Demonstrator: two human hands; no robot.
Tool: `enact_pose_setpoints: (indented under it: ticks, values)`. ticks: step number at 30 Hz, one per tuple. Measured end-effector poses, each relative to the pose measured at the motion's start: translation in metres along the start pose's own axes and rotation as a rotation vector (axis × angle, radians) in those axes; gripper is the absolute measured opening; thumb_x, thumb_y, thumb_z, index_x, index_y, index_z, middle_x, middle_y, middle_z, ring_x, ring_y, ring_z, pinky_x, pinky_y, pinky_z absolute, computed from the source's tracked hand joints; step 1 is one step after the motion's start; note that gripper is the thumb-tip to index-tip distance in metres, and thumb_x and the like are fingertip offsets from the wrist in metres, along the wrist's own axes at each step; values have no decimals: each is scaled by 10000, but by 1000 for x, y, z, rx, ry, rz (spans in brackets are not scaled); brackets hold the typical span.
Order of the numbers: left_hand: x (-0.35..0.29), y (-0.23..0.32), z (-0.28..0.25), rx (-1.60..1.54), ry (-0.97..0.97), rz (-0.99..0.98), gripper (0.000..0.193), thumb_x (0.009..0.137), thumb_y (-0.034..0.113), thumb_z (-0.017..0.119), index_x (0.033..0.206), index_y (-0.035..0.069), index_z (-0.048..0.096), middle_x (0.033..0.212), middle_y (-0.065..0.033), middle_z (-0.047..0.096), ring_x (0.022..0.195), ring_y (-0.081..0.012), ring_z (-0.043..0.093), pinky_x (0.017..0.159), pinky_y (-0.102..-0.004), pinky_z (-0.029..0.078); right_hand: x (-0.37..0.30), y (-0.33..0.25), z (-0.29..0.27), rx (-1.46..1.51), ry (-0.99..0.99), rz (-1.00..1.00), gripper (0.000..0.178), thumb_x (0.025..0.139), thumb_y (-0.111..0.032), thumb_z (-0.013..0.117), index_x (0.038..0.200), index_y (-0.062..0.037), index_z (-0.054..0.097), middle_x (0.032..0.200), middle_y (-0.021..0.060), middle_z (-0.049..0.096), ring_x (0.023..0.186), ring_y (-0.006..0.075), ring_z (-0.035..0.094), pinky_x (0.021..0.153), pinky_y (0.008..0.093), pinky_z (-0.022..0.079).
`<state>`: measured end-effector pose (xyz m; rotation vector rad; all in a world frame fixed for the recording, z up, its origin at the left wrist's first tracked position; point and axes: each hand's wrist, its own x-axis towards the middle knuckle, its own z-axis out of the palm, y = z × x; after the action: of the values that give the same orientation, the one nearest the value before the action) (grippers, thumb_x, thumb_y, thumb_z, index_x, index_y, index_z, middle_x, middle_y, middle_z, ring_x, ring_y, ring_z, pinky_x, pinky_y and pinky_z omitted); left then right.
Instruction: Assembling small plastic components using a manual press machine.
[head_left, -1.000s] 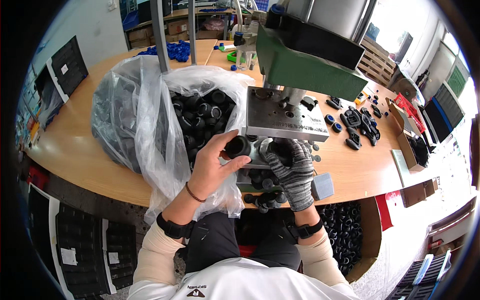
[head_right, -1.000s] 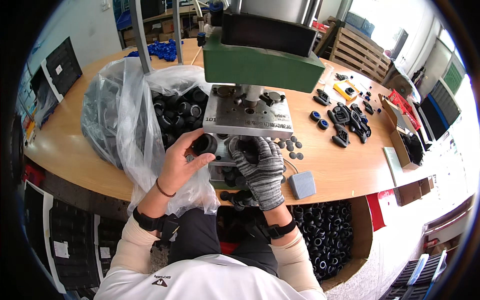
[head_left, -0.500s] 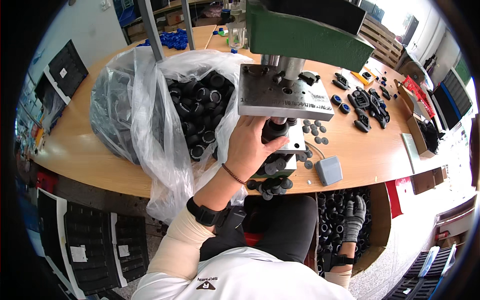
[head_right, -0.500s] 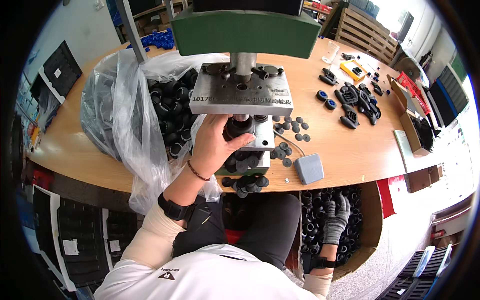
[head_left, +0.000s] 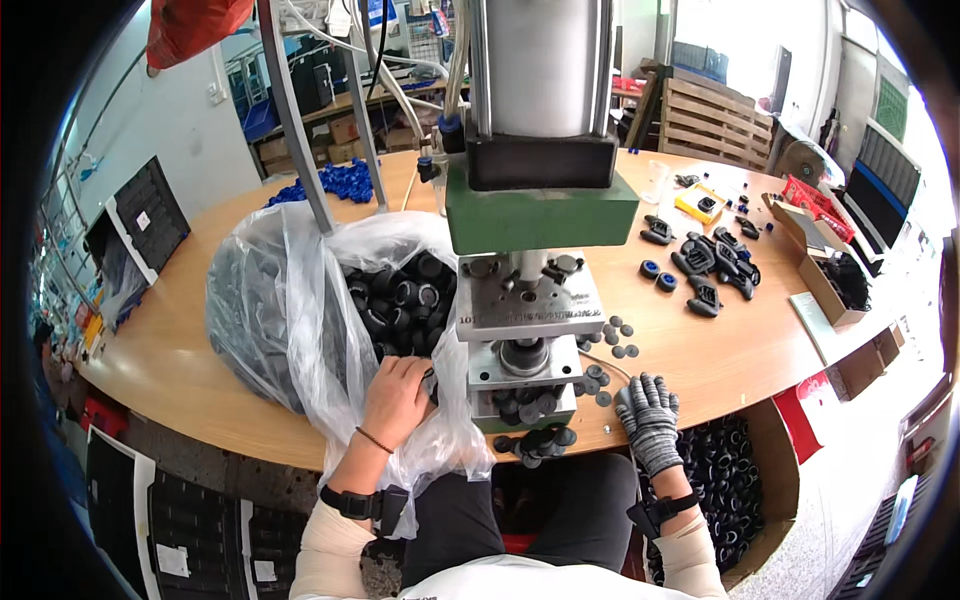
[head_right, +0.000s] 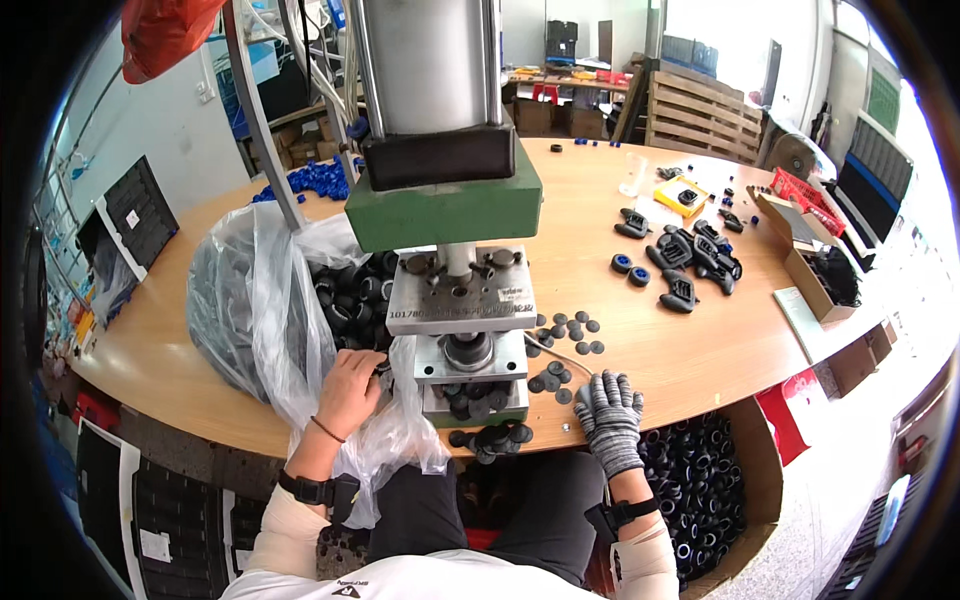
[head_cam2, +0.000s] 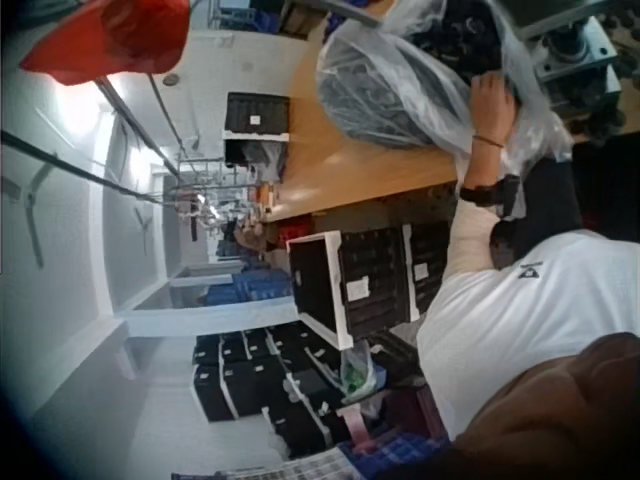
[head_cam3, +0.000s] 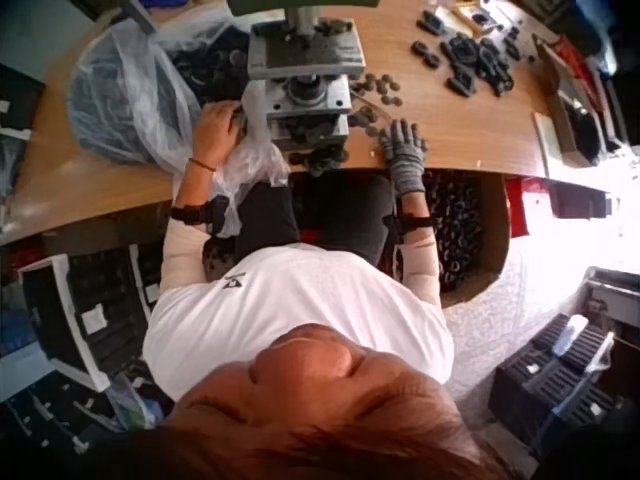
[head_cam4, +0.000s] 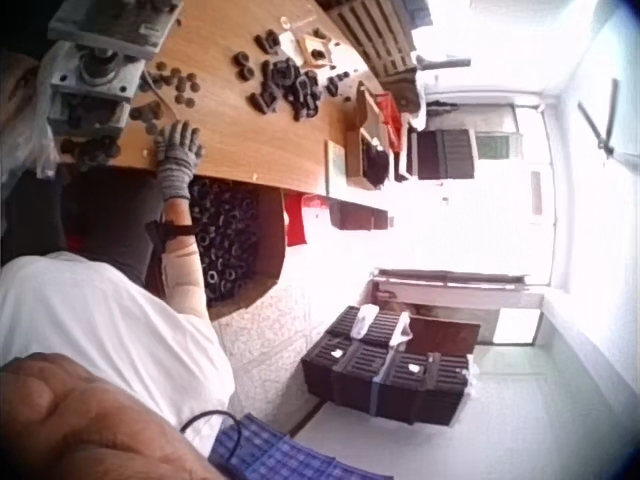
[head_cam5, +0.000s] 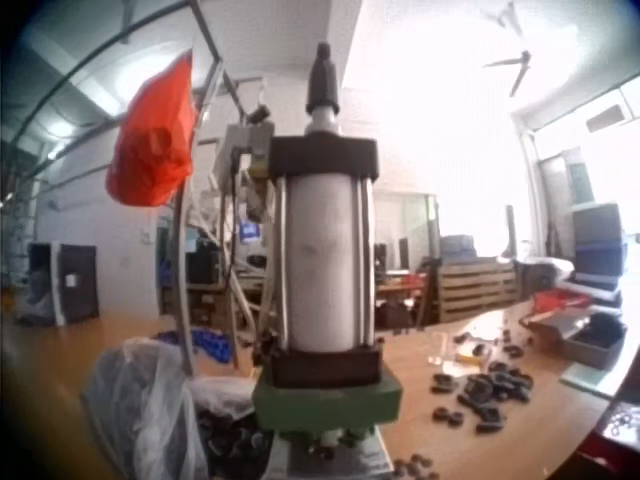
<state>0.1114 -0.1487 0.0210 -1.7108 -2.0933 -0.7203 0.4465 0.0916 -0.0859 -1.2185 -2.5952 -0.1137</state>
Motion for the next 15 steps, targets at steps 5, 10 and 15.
enact_pose_setpoints:
  ticks: [5,10,15]
  values:
    - [-15,-16,13,69,-375,-29,498,765,49,579,1252,46,474,1103,-124,553,971,-326,551,826,-397,495,6,-11,-37,285,185,41,591,841,-372,621,1324,-62,481,1354,158,476,1273,351,414,1048,514,310]
    - [-13,-34,20,110,-430,28,378,830,72,510,1207,54,492,1075,-140,517,927,-330,573,783,-401,518,31,-89,-104,675,412,-140,569,757,-216,749,1245,-14,539,1207,209,561,1095,361,548,929,423,452]
    - [-10,-38,25,257,-584,-67,273,816,71,527,1078,-1,508,1059,-182,473,842,-337,606,734,-428,529,72,-139,-114,846,316,-122,542,760,-310,749,1167,-1,567,1156,222,558,1037,363,561,853,418,474]
